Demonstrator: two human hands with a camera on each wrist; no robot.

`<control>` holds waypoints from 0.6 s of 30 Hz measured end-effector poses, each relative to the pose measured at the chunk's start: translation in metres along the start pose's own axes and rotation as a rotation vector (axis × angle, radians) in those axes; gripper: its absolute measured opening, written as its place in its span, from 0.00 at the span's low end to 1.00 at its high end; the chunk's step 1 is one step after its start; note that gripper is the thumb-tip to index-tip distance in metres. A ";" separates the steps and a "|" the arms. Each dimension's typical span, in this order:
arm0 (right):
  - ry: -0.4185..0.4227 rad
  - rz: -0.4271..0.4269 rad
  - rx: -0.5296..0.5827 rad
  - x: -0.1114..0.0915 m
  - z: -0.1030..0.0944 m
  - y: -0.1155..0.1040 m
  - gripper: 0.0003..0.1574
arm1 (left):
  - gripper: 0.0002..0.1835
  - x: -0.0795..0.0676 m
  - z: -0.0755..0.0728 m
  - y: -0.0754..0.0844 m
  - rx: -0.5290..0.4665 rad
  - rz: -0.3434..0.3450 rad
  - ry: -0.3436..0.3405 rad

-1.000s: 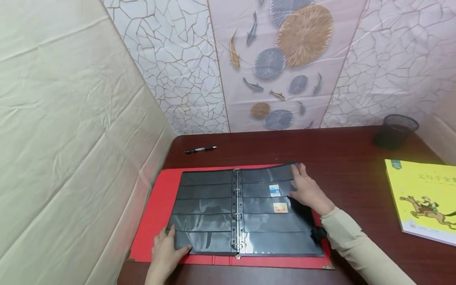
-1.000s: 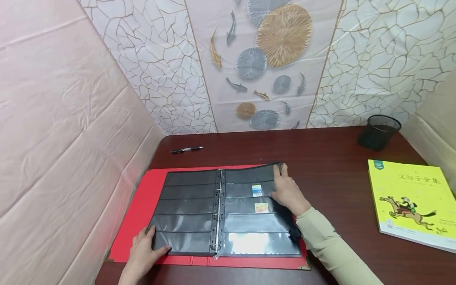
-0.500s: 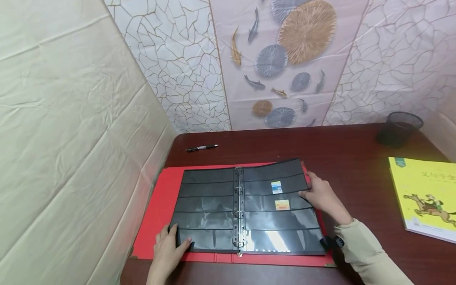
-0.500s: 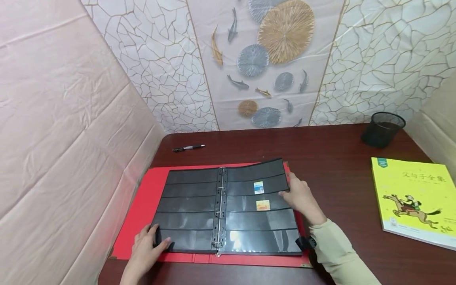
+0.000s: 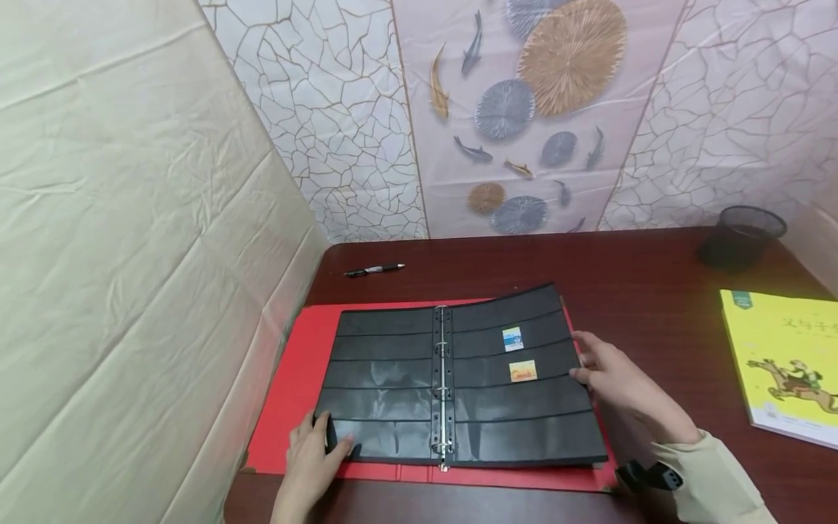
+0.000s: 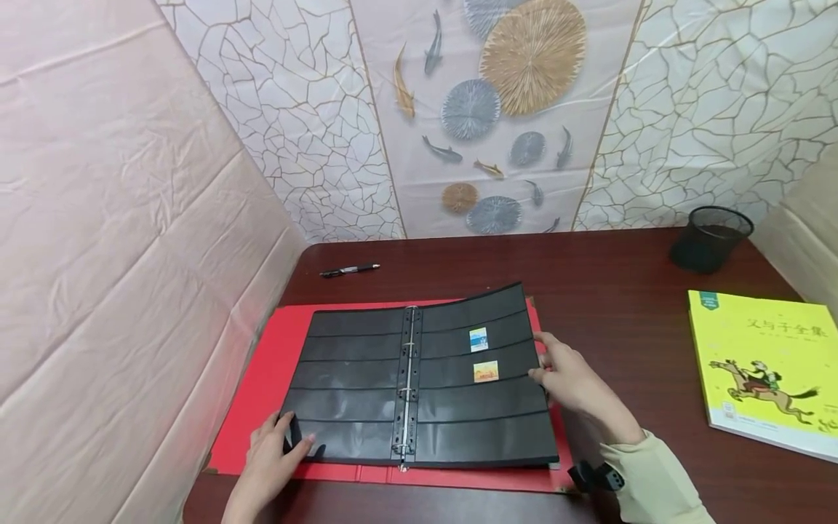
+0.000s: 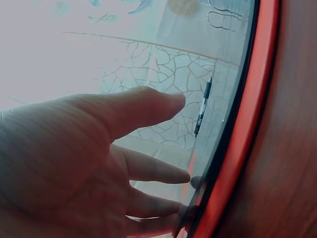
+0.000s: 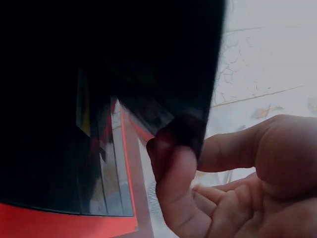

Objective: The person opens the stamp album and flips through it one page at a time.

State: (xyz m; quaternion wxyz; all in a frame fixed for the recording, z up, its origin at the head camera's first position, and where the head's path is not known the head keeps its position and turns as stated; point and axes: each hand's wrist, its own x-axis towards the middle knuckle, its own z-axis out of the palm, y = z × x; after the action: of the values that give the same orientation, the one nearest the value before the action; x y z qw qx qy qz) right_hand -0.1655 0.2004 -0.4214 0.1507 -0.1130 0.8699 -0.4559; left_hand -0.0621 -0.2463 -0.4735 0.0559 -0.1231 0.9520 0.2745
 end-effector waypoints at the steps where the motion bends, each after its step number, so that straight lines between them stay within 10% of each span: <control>1: -0.005 -0.003 0.027 -0.001 -0.001 -0.001 0.41 | 0.38 0.000 0.000 0.000 -0.003 0.000 -0.002; 18: -0.022 -0.090 0.099 -0.001 -0.012 -0.047 0.43 | 0.39 0.002 -0.017 0.016 -0.069 0.036 -0.039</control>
State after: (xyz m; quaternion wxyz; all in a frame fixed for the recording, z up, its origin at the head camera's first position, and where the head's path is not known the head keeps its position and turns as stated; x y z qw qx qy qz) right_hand -0.1664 0.1842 -0.3760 0.1451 -0.1494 0.8386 -0.5034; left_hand -0.0691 -0.2430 -0.4515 0.0650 -0.1025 0.9428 0.3106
